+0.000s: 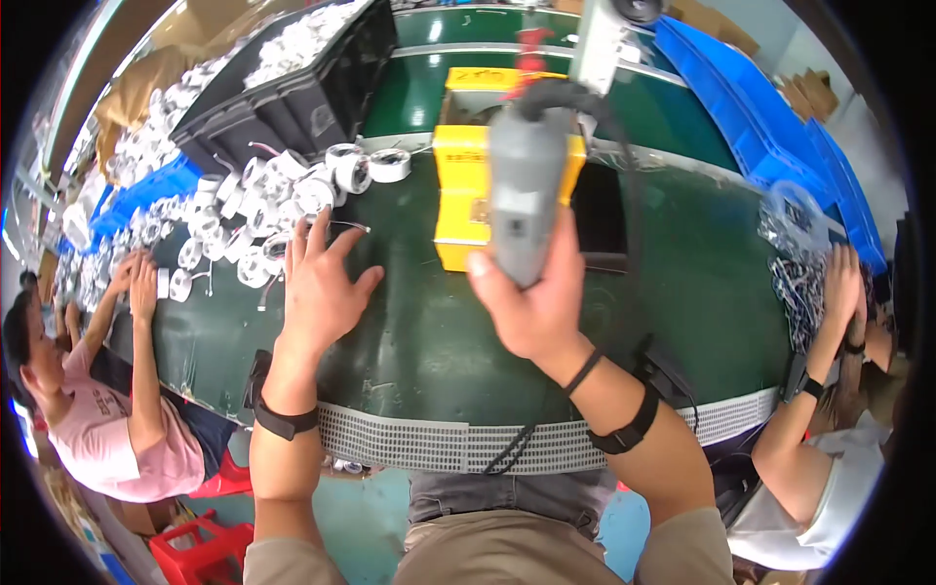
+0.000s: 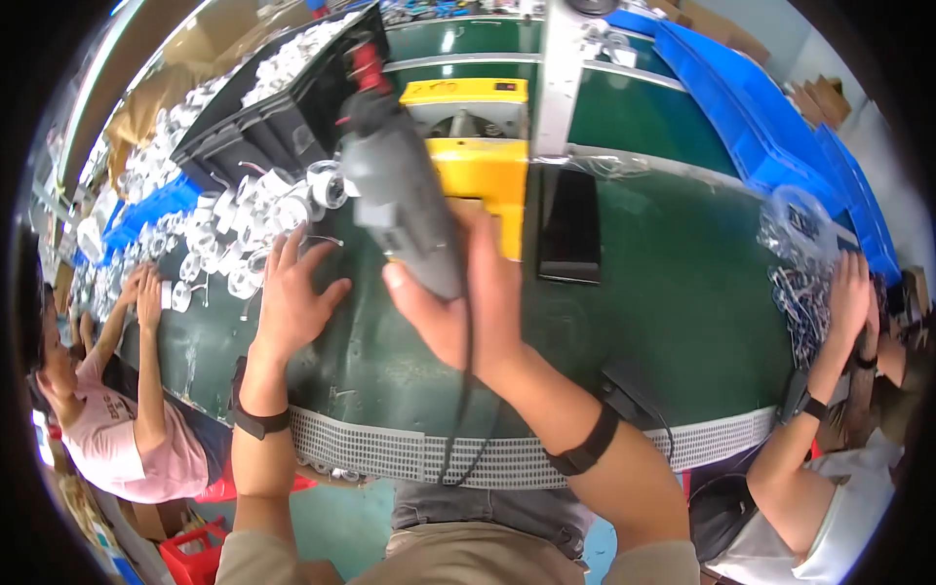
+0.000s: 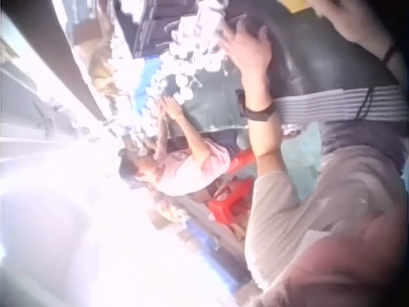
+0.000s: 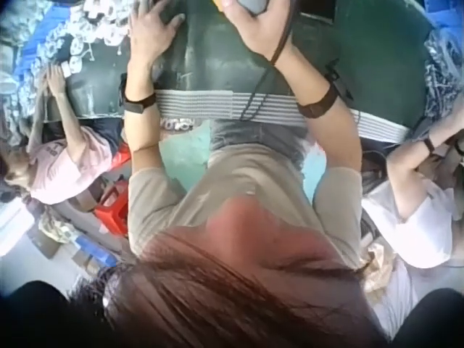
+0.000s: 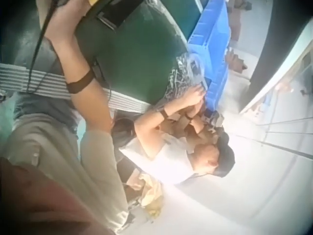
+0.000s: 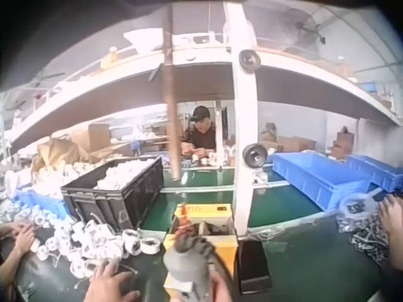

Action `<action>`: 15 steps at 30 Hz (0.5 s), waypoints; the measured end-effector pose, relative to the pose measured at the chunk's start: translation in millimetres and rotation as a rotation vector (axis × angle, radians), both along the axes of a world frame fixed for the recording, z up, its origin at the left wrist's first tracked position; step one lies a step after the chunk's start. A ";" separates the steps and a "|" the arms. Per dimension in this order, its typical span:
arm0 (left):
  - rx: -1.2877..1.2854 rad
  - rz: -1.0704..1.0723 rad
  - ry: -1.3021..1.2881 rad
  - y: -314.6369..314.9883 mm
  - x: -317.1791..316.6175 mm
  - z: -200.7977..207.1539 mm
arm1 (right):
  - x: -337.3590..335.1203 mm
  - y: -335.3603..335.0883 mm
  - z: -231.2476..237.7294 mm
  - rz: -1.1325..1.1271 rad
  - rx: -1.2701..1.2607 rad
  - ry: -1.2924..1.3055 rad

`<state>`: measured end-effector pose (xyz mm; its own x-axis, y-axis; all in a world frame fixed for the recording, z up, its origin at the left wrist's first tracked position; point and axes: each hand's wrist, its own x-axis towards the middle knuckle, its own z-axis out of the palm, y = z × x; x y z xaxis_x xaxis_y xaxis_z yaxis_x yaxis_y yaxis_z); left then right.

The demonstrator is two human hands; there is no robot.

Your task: Assemble small electronic components by placing parts together and securing them with an electric screwdriver.

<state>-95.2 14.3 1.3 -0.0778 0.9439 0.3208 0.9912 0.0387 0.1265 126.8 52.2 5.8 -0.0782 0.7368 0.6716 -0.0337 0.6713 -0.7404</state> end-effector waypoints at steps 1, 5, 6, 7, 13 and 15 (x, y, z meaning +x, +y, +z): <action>-0.002 -0.021 0.002 2.7 -2.1 -4.1 | 2.8 -3.6 0.1 0.018 -0.060 -0.022; 0.031 -0.041 0.034 17.4 -8.3 -13.1 | 3.5 -1.8 -5.1 0.100 -0.089 -0.069; 0.029 -0.024 0.012 20.7 -12.4 -17.1 | 2.7 -3.7 -4.8 0.035 -0.061 -0.106; 0.026 0.010 0.001 19.4 -19.6 -17.5 | -2.0 -3.4 -2.9 0.078 -0.084 -0.070; 0.350 -0.059 -0.030 22.7 -6.5 -10.5 | 26.2 13.6 12.5 -0.218 0.338 0.052; 0.448 -0.021 -0.041 16.9 6.6 1.4 | 61.5 31.3 25.7 -0.546 0.449 -0.064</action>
